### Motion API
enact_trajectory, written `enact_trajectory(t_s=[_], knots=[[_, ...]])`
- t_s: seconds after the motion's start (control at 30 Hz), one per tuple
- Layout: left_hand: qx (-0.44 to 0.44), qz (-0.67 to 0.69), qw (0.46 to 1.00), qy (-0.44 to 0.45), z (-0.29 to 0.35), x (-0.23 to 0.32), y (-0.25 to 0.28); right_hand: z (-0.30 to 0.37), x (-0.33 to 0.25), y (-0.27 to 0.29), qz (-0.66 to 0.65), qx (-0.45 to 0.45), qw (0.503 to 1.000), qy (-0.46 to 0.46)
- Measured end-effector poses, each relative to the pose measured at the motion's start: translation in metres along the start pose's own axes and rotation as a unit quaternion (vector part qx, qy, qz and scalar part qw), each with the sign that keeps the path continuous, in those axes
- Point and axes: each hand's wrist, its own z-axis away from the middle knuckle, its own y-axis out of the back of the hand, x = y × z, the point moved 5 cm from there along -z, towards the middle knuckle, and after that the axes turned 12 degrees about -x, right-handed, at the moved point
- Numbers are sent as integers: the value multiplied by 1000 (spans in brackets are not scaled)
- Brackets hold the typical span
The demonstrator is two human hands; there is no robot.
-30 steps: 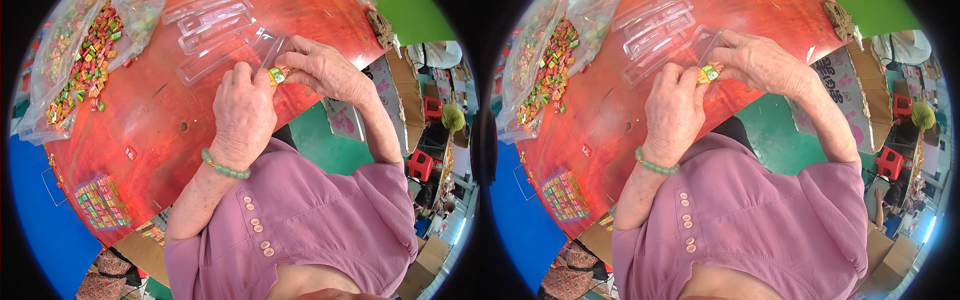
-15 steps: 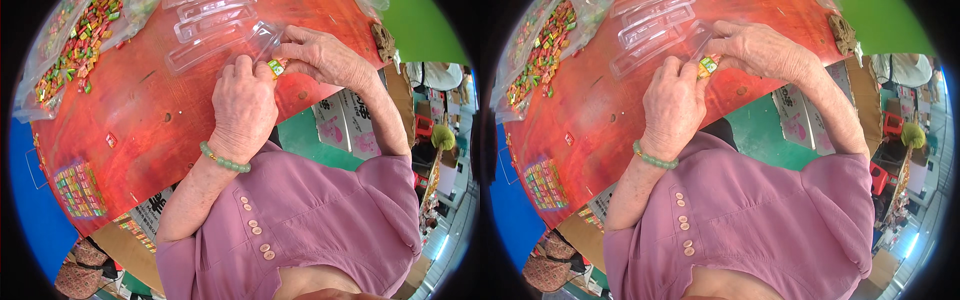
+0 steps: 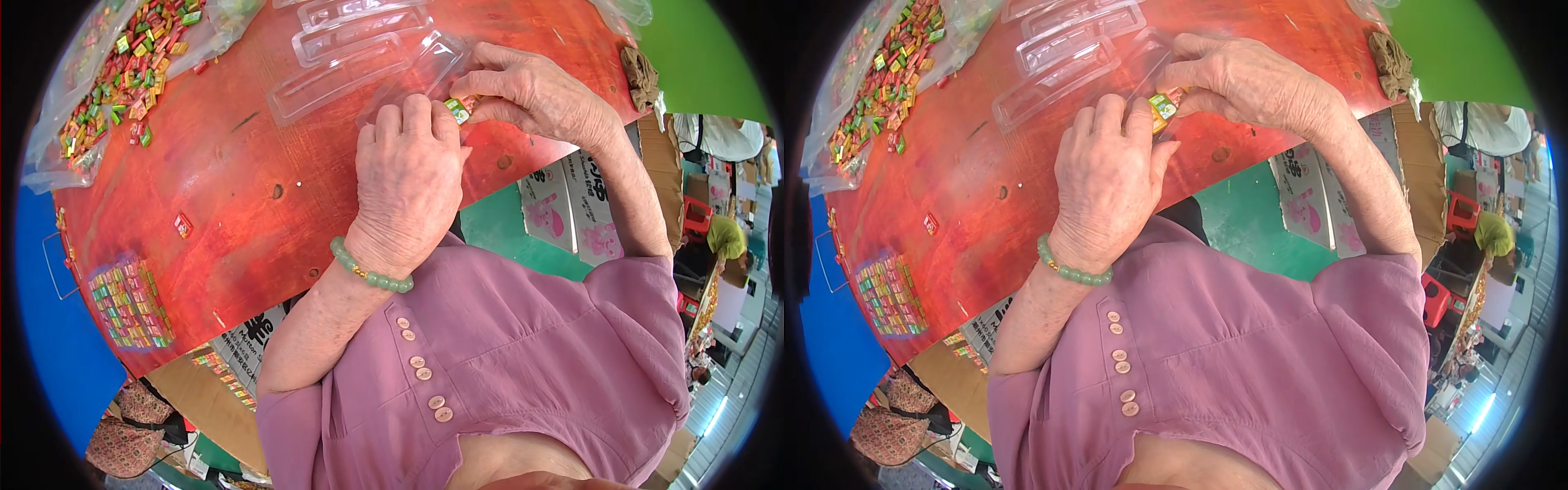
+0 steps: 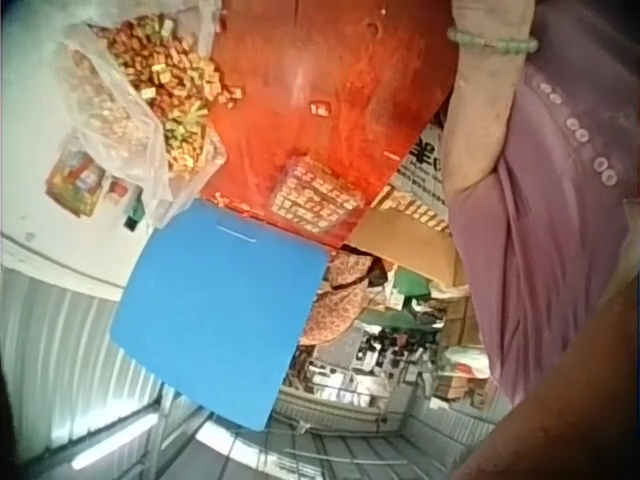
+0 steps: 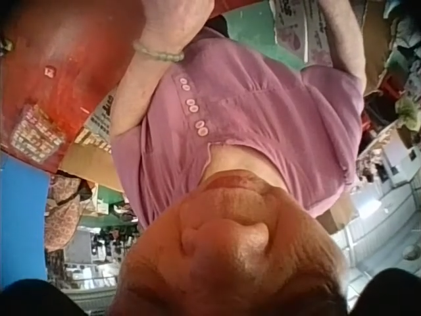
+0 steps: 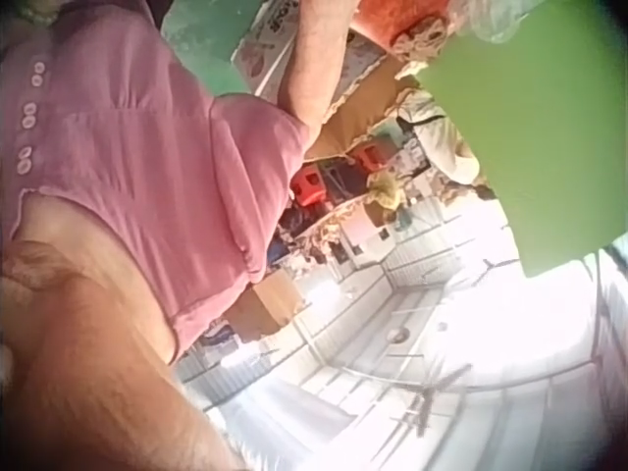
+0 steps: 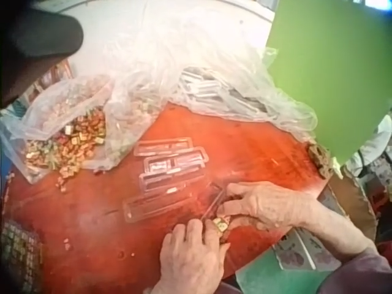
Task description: Organizing and packaging small wrapped items into clear plastic trays.
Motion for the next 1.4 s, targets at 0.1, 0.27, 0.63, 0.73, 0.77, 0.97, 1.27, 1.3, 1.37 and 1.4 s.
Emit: enact_trajectory(t_s=[0.1, 0.27, 0.63, 0.73, 0.77, 0.97, 1.27, 1.3, 1.37, 1.4], knots=[[4, -18, 1000, -3, 0, -2, -1, -1, -1, 1, 4, 14, 1000, 5], [17, -46, 999, -20, 0, -10, -4, -4, -2, 4, 7, 34, 999, -19], [41, -95, 993, -59, 2, -11, -7, 3, 4, -1, -48, 51, 995, -66], [54, -74, 994, -66, 4, -13, -7, 7, -2, -3, -21, 101, 994, -43], [54, -74, 994, -67, 4, -14, -7, 10, -2, -6, -21, 101, 994, -44], [60, -49, 993, -86, 7, -18, -8, 24, -9, -21, 71, 168, 975, -127], [67, -31, 992, -105, 9, -20, -4, 37, -10, -66, 82, 163, 946, -270], [69, -33, 992, -101, 10, -21, -4, 36, -13, -68, 81, 165, 945, -271], [69, -37, 992, -100, 14, -22, -6, 36, -16, -70, 88, 168, 939, -288], [74, -30, 992, -101, 16, -23, -6, 35, -18, -72, 87, 171, 938, -289]])
